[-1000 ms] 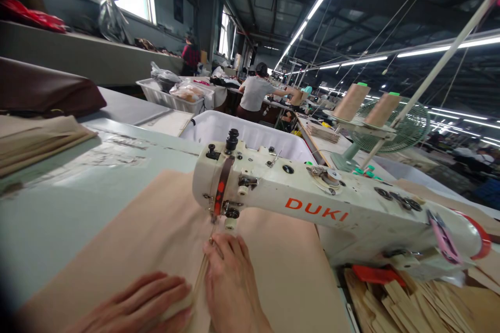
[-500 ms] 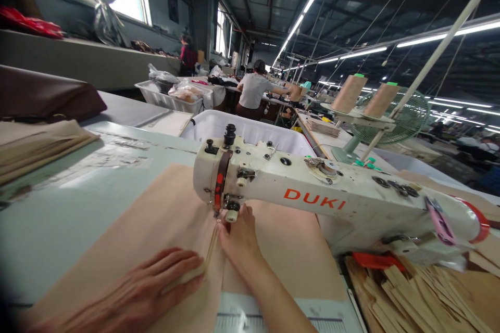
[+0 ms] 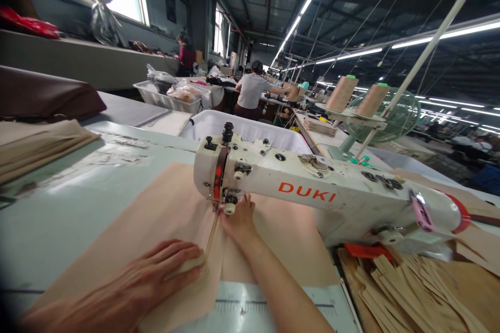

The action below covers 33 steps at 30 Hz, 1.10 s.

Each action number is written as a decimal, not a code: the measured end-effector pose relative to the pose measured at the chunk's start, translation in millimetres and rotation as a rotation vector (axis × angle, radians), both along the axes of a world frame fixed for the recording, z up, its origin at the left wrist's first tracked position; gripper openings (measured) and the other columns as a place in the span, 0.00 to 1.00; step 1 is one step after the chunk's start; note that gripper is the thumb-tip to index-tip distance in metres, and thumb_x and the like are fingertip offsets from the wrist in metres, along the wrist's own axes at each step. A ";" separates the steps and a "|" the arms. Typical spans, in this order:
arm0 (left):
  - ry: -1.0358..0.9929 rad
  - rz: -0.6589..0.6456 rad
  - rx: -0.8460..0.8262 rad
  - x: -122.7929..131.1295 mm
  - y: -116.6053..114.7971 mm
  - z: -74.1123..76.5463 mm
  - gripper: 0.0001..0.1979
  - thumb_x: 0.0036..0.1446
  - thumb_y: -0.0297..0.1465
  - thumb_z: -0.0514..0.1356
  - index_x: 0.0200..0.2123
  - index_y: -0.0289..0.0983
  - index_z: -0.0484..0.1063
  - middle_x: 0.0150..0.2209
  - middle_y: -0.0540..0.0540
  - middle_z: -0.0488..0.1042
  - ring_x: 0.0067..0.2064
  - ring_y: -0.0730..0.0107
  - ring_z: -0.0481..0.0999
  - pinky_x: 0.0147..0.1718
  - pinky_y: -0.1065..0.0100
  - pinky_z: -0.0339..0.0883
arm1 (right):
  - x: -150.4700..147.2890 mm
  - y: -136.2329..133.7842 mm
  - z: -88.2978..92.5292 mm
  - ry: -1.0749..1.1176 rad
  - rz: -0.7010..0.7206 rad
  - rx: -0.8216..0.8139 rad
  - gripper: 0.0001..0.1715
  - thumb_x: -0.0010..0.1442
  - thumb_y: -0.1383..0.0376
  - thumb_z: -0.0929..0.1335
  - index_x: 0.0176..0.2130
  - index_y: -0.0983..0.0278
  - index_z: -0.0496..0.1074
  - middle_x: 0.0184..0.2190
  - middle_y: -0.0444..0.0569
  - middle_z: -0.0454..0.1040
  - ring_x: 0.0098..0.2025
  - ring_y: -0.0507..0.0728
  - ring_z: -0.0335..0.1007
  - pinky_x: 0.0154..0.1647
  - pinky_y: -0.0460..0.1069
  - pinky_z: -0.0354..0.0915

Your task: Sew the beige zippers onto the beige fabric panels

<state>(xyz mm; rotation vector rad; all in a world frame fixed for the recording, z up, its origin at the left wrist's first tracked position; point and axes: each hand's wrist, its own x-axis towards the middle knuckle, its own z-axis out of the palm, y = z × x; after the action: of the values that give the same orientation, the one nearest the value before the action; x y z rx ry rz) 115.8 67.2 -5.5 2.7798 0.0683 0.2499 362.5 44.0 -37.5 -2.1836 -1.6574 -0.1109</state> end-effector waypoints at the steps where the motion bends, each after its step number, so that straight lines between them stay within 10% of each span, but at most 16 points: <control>1: -0.014 -0.001 0.004 -0.8 1.6 -1.9 0.43 0.56 0.49 0.63 0.69 0.47 0.50 0.66 0.43 0.62 0.63 0.47 0.65 0.62 0.52 0.60 | 0.1 -5.5 2.2 0.013 0.002 -0.009 0.08 0.63 0.64 0.66 0.37 0.62 0.76 0.43 0.55 0.74 0.51 0.64 0.66 0.49 0.57 0.64; 12: 0.073 -0.013 -0.018 23.1 26.4 18.5 0.42 0.49 0.57 0.64 0.61 0.39 0.68 0.60 0.38 0.69 0.60 0.45 0.70 0.62 0.51 0.60 | -10.0 -44.6 8.8 0.103 0.105 0.132 0.17 0.60 0.78 0.64 0.41 0.62 0.76 0.43 0.51 0.73 0.49 0.60 0.65 0.55 0.57 0.59; 26: 0.102 0.001 0.030 42.1 73.8 -11.5 0.48 0.50 0.57 0.64 0.70 0.49 0.51 0.68 0.39 0.57 0.67 0.39 0.57 0.65 0.43 0.50 | -9.2 -38.6 5.4 0.064 0.096 0.160 0.16 0.59 0.78 0.63 0.39 0.63 0.75 0.41 0.51 0.73 0.46 0.61 0.64 0.50 0.57 0.61; 33: -0.019 -0.054 -0.052 46.8 66.4 -2.1 0.40 0.57 0.52 0.62 0.68 0.45 0.56 0.56 0.42 0.72 0.56 0.52 0.71 0.66 0.51 0.47 | -10.1 -40.9 3.8 0.127 0.149 0.166 0.24 0.56 0.80 0.65 0.40 0.54 0.78 0.45 0.46 0.74 0.50 0.59 0.63 0.55 0.55 0.59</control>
<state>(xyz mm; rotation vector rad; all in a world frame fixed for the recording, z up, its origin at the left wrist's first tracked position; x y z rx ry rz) 162.6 133.6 -7.7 2.7226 -0.0043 0.2571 352.4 3.1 -33.7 -1.8990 -1.6703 -0.0635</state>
